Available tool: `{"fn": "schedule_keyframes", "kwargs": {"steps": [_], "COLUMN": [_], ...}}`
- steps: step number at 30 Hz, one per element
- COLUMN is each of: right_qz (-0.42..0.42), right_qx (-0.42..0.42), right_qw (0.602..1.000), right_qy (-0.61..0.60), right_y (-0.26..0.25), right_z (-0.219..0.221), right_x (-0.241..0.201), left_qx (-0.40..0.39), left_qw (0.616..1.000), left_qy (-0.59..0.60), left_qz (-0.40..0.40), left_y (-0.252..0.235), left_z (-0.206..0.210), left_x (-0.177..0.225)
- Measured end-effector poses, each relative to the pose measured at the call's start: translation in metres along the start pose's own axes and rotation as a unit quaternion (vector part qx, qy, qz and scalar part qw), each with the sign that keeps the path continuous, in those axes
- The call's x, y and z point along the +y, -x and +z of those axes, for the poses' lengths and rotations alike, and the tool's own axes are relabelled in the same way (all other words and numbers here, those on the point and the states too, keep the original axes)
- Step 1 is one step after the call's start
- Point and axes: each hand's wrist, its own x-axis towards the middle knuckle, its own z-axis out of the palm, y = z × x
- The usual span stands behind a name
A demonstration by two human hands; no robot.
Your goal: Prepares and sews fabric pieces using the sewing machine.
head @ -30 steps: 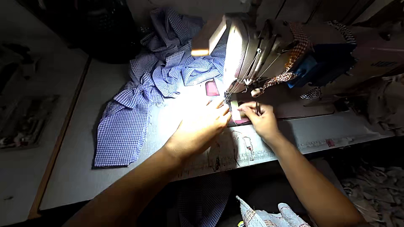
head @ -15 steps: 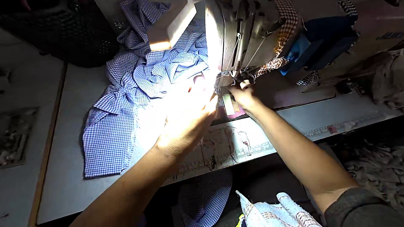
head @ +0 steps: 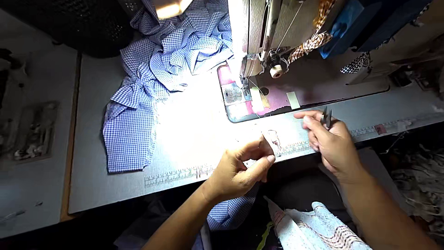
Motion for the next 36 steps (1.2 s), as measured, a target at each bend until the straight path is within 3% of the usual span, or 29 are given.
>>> {"fn": "schedule_keyframes", "kwargs": {"steps": [4, 9, 13, 18, 21, 27, 33, 36], "right_qz": [-0.111, -0.184, -0.197, -0.221, -0.208, -0.235, -0.198, -0.197], "right_qx": [-0.133, -0.195, -0.195, -0.135, -0.129, -0.153, -0.121, -0.175], "right_qw": [0.977, 0.961, 0.961, 0.966, 0.969, 0.959, 0.972, 0.963], "right_qy": [0.127, 0.069, 0.002, -0.030, -0.043, -0.034, -0.044, -0.048], "right_y": [0.025, 0.059, 0.076, 0.072, 0.057, 0.044, 0.058, 0.067], "right_z": [-0.023, -0.016, -0.014, 0.004, 0.016, 0.035, 0.035, 0.028], "right_x": [-0.009, -0.028, -0.038, -0.042, -0.033, -0.004, 0.028, 0.021], "left_qx": [0.057, 0.096, 0.125, 0.160, 0.138, 0.056, 0.058, -0.020], "left_qw": [0.998, 0.984, 0.971, 0.918, 0.898, 0.915, 0.948, 0.956], "left_qy": [-0.014, -0.132, -0.177, -0.326, -0.374, -0.333, -0.277, -0.282], "left_qz": [0.001, 0.065, 0.100, 0.162, 0.186, 0.221, 0.144, 0.079], "left_y": [0.005, 0.009, 0.011, 0.011, 0.013, 0.015, 0.021, 0.010], "left_z": [0.021, 0.035, 0.040, 0.047, 0.048, 0.043, 0.041, 0.026], "left_x": [0.011, 0.020, 0.029, 0.040, 0.035, 0.019, 0.009, -0.001]}}
